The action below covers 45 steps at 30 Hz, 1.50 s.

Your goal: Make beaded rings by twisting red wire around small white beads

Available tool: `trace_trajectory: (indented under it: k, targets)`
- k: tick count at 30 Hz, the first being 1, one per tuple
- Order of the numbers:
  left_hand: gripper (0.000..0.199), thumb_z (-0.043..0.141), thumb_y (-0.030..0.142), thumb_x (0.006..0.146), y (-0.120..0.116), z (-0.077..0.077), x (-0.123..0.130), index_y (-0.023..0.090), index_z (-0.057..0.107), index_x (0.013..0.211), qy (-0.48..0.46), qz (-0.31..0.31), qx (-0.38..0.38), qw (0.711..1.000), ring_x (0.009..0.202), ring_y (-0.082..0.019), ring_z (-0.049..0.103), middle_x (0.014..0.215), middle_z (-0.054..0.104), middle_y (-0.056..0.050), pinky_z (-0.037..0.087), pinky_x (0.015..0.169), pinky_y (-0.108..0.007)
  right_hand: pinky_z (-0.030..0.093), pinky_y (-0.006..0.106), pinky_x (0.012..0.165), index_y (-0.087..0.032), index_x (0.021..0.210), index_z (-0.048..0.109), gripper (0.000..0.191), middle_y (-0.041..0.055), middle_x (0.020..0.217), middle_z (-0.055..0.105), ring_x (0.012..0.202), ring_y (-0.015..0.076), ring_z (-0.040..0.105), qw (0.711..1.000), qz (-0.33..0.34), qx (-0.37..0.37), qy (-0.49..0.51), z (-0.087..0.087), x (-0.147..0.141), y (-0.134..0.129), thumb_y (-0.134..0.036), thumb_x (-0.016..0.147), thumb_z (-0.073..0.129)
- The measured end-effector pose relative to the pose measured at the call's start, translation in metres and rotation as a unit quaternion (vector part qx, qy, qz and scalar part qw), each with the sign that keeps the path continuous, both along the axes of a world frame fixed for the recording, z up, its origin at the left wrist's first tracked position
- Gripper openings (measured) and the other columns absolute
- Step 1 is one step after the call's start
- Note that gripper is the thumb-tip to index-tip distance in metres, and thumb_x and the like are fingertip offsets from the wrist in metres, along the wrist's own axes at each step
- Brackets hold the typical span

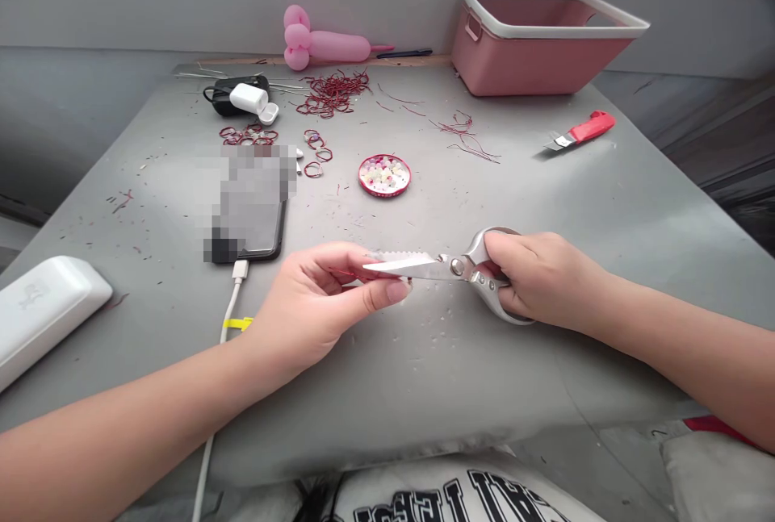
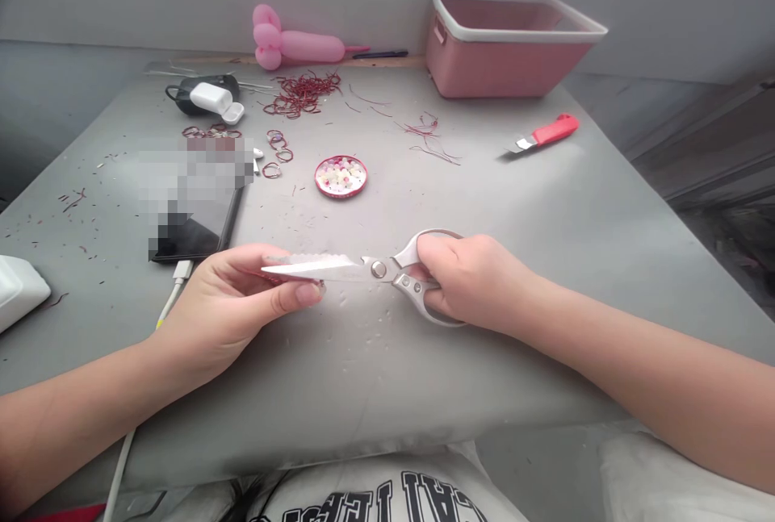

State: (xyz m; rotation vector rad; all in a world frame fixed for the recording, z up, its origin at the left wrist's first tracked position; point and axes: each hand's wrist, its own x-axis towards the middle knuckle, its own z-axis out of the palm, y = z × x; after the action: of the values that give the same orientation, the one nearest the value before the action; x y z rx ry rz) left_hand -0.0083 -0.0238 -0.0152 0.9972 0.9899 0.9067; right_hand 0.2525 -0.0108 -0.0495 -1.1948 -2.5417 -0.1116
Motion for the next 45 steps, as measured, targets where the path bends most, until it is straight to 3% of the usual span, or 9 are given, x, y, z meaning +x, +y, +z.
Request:
trace_trajectory:
  k: [6, 13, 24, 31, 38, 42, 45]
  targets:
    - [0.011, 0.082, 0.016, 0.068, 0.001, -0.001, 0.0, 0.023, 0.074, 0.068, -0.017, 0.014, 0.003, 1.0, 0.066, -0.005, 0.066, 0.067, 0.073, 0.007, 0.052, 0.064, -0.012, 0.022, 0.024, 0.042, -0.023, 0.071, 0.027, 0.028, -0.0052, 0.057, 0.035, 0.047, 0.0098, 0.025, 1.0, 0.009, 0.009, 0.019, 0.01, -0.003, 0.0, -0.028, 0.075, 0.055]
    - [0.011, 0.081, 0.015, 0.069, -0.001, 0.0, -0.001, 0.024, 0.075, 0.069, 0.014, 0.014, 0.031, 0.999, 0.067, -0.005, 0.068, 0.075, 0.077, 0.006, 0.054, 0.063, -0.01, 0.021, 0.026, 0.043, -0.023, 0.07, 0.027, 0.037, -0.0052, 0.056, 0.032, 0.048, 0.0096, 0.024, 0.999, 0.017, 0.04, 0.017, 0.011, -0.01, -0.004, -0.042, 0.08, 0.056]
    - [0.017, 0.077, 0.007, 0.067, -0.003, 0.004, 0.001, 0.023, 0.077, 0.068, 0.084, 0.011, 0.107, 0.991, 0.069, -0.008, 0.07, 0.072, 0.077, 0.005, 0.054, 0.059, -0.009, 0.021, 0.025, 0.041, -0.023, 0.068, 0.027, 0.039, -0.0045, 0.05, 0.035, 0.045, 0.0105, 0.028, 0.996, 0.001, 0.086, -0.037, 0.017, -0.009, -0.004, -0.044, 0.077, 0.059]
    - [0.009, 0.082, 0.017, 0.064, -0.004, 0.005, 0.001, 0.022, 0.075, 0.065, 0.109, 0.017, 0.078, 0.991, 0.067, -0.012, 0.07, 0.071, 0.076, 0.002, 0.056, 0.06, -0.017, 0.016, 0.026, 0.043, -0.023, 0.065, 0.023, 0.037, -0.0048, 0.05, 0.026, 0.047, 0.0107, 0.018, 0.997, -0.005, 0.071, -0.024, 0.013, -0.008, -0.005, -0.04, 0.08, 0.052]
    - [0.019, 0.084, 0.022, 0.061, -0.004, 0.007, 0.003, 0.018, 0.066, 0.062, 0.112, 0.012, 0.049, 0.992, 0.064, -0.016, 0.069, 0.067, 0.073, 0.0, 0.057, 0.059, -0.025, 0.015, 0.027, 0.044, -0.022, 0.065, 0.017, 0.037, -0.0045, 0.052, 0.022, 0.049, 0.0107, 0.016, 0.997, -0.002, 0.07, -0.014, 0.01, -0.006, -0.003, -0.038, 0.083, 0.046]
    - [0.024, 0.086, 0.023, 0.059, -0.004, 0.006, 0.001, 0.018, 0.063, 0.061, 0.096, 0.005, 0.028, 0.995, 0.063, -0.014, 0.067, 0.066, 0.071, 0.001, 0.055, 0.059, -0.024, 0.016, 0.026, 0.043, -0.023, 0.064, 0.019, 0.042, -0.0049, 0.051, 0.026, 0.046, 0.01, 0.02, 0.997, 0.019, 0.076, 0.012, 0.01, -0.009, -0.001, -0.04, 0.085, 0.051]
    - [0.021, 0.084, 0.027, 0.064, -0.003, 0.003, -0.001, 0.019, 0.064, 0.067, 0.092, -0.001, 0.021, 0.996, 0.068, -0.013, 0.068, 0.072, 0.072, 0.001, 0.055, 0.063, -0.022, 0.024, 0.024, 0.044, -0.022, 0.064, 0.025, 0.044, -0.0035, 0.051, 0.036, 0.045, 0.0094, 0.028, 0.998, -0.031, 0.048, 0.021, 0.02, -0.005, 0.002, -0.044, 0.087, 0.055]
